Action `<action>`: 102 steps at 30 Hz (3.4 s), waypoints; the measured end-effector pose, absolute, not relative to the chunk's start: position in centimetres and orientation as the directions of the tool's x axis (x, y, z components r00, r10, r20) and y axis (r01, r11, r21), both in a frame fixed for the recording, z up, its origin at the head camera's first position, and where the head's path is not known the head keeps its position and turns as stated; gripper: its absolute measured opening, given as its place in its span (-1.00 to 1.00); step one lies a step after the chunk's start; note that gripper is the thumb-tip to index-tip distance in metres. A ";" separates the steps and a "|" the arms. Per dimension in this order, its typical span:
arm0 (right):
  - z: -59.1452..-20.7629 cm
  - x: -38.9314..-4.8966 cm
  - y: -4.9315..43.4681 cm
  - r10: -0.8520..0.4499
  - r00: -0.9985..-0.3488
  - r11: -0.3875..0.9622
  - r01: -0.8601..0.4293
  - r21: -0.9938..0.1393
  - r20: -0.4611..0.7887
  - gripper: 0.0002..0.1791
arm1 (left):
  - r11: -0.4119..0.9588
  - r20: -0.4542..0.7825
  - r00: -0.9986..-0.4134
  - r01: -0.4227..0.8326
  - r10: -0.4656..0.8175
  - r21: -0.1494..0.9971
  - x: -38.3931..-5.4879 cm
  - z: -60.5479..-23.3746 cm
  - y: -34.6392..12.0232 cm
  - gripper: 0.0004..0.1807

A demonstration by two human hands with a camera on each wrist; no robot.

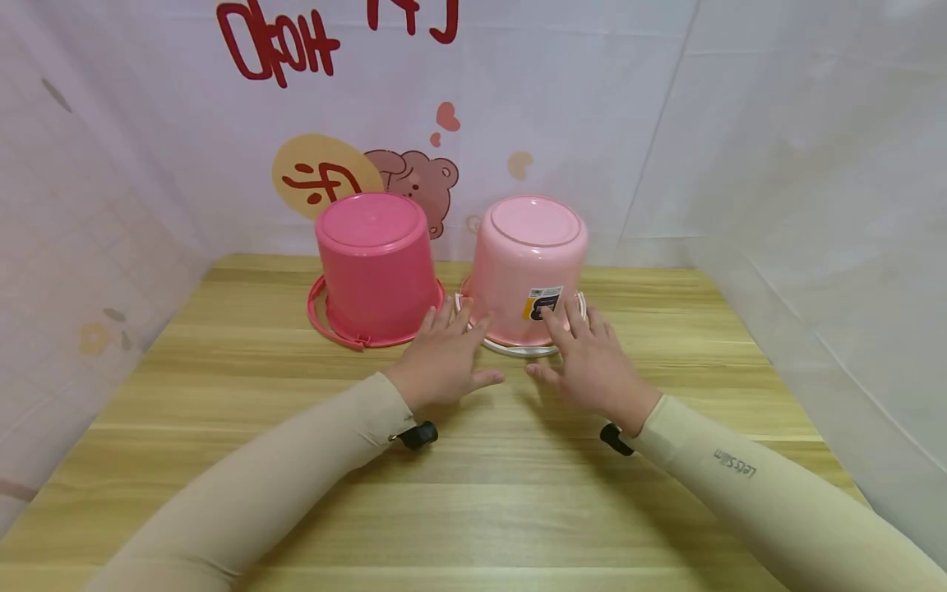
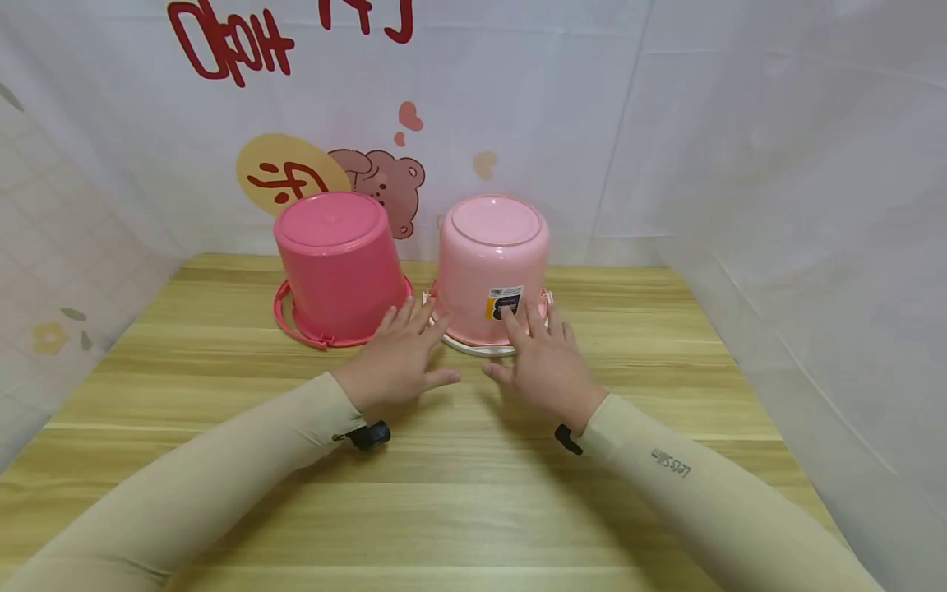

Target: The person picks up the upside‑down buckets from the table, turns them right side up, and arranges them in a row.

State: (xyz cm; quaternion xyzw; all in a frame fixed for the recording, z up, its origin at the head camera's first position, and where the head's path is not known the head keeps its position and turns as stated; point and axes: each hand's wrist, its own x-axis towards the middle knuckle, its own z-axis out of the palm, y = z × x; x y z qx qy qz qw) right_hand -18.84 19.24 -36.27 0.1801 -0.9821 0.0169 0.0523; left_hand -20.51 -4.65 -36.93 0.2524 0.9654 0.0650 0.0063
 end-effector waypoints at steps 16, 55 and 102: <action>-37.1 -18.8 19.3 -0.386 -0.920 0.922 -0.386 0.010 0.073 -0.05 | 0.844 0.013 -0.852 0.520 0.523 0.130 -20.9 -37.9 -3.8 0.01; -39.2 -20.4 20.0 -0.362 -0.924 0.929 -0.369 0.034 -0.123 -0.06 | 0.814 -0.142 -0.802 0.576 0.581 0.078 -22.7 -38.8 -2.6 -0.16; -38.2 -21.3 19.2 -0.455 -0.890 0.891 -0.454 -0.013 -0.032 -0.21 | 0.846 0.027 -0.847 0.528 0.531 -0.076 -24.2 -38.3 -1.7 -0.56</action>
